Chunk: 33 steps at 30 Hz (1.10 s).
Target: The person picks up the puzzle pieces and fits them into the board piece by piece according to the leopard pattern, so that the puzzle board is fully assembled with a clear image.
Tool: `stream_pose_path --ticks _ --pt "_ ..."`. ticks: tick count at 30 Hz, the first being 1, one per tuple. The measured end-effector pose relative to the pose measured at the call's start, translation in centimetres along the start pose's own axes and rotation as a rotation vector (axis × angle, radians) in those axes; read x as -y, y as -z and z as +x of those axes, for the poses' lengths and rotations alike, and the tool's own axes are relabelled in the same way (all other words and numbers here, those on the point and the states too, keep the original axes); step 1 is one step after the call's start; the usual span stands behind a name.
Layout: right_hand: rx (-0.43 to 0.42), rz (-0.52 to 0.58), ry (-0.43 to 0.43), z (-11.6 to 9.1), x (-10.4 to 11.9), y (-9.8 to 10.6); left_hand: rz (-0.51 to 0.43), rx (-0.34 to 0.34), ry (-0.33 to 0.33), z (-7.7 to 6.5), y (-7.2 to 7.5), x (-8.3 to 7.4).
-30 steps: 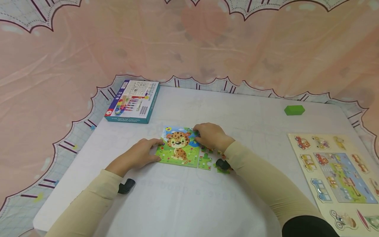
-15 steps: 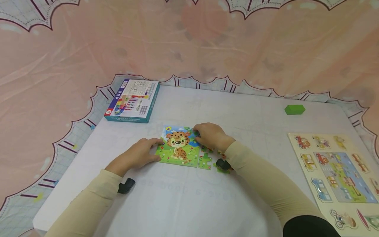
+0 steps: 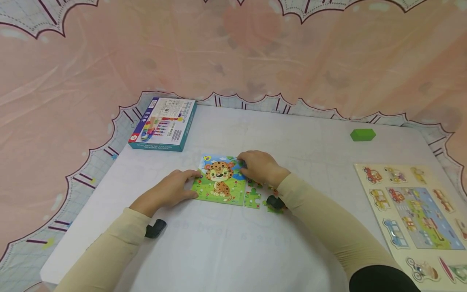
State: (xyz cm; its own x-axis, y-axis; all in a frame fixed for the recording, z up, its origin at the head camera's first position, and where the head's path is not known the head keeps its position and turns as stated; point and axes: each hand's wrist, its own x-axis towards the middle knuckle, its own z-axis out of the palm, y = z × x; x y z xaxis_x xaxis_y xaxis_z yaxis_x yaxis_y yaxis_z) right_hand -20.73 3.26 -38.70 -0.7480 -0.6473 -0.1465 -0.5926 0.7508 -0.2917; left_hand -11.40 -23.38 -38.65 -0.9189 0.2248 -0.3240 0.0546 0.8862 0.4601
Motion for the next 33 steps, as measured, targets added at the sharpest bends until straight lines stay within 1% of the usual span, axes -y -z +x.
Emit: stream_pose_path --ticks 7,15,26,33 --pt "0.012 0.027 0.000 0.09 0.07 0.00 -0.003 -0.001 -0.003 0.00 0.05 0.01" --pt "0.020 0.019 0.003 0.03 0.07 -0.04 -0.001 0.005 0.008 0.02 0.03 -0.03" --pt "-0.006 0.030 0.022 -0.05 -0.04 -0.28 0.006 -0.004 0.007 -0.18 0.10 -0.15" --pt "0.003 0.024 0.011 0.08 0.12 -0.19 0.003 -0.009 0.001 -0.16 0.04 -0.07"
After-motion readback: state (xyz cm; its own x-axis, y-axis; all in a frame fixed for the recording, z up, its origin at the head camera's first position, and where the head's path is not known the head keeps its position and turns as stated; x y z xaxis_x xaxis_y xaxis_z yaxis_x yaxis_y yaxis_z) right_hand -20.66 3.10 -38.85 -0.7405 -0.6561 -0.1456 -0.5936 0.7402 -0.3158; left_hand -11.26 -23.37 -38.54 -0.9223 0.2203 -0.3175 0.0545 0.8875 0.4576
